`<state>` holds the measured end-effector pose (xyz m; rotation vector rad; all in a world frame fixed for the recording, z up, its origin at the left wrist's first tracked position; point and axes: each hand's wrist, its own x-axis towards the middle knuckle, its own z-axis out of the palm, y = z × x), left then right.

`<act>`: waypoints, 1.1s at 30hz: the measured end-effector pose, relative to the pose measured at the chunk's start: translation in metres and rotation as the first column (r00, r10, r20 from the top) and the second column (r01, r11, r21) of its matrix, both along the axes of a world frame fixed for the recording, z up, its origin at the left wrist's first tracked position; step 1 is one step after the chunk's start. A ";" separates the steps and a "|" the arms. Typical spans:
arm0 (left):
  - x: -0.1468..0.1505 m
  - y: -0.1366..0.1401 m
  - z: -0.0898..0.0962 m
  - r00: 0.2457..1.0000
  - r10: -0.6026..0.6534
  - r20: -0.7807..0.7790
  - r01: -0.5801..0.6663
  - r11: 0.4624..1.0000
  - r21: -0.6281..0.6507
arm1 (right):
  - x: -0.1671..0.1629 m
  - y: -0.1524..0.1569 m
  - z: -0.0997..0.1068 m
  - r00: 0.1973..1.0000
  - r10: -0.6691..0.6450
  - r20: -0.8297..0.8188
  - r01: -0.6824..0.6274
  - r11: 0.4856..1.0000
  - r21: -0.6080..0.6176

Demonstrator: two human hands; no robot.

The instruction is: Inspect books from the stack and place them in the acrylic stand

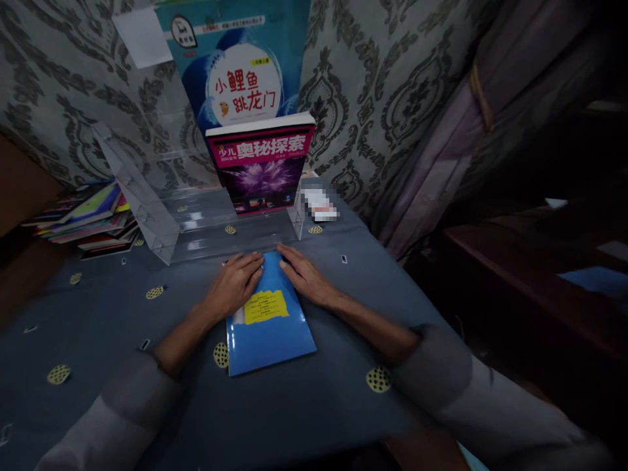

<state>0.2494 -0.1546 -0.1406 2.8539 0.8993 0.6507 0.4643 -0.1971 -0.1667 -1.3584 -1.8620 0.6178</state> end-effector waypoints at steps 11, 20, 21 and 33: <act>0.030 0.012 -0.001 0.994 -0.079 -0.073 0.078 0.997 -0.019 | 0.004 0.005 -0.004 0.998 0.011 -0.062 -0.010 0.999 0.031; 0.028 0.014 -0.007 0.996 -0.089 -0.023 0.089 0.996 -0.004 | -0.002 -0.026 0.007 0.999 -0.027 -0.044 0.030 0.998 0.055; 0.028 0.014 -0.007 0.996 -0.089 -0.025 0.088 0.996 -0.003 | -0.001 -0.035 0.009 0.999 -0.026 -0.026 0.028 0.998 0.057; 0.027 0.015 -0.010 0.994 -0.111 0.011 0.111 0.994 0.011 | -0.008 -0.070 0.015 0.949 -0.045 0.312 0.026 0.998 0.065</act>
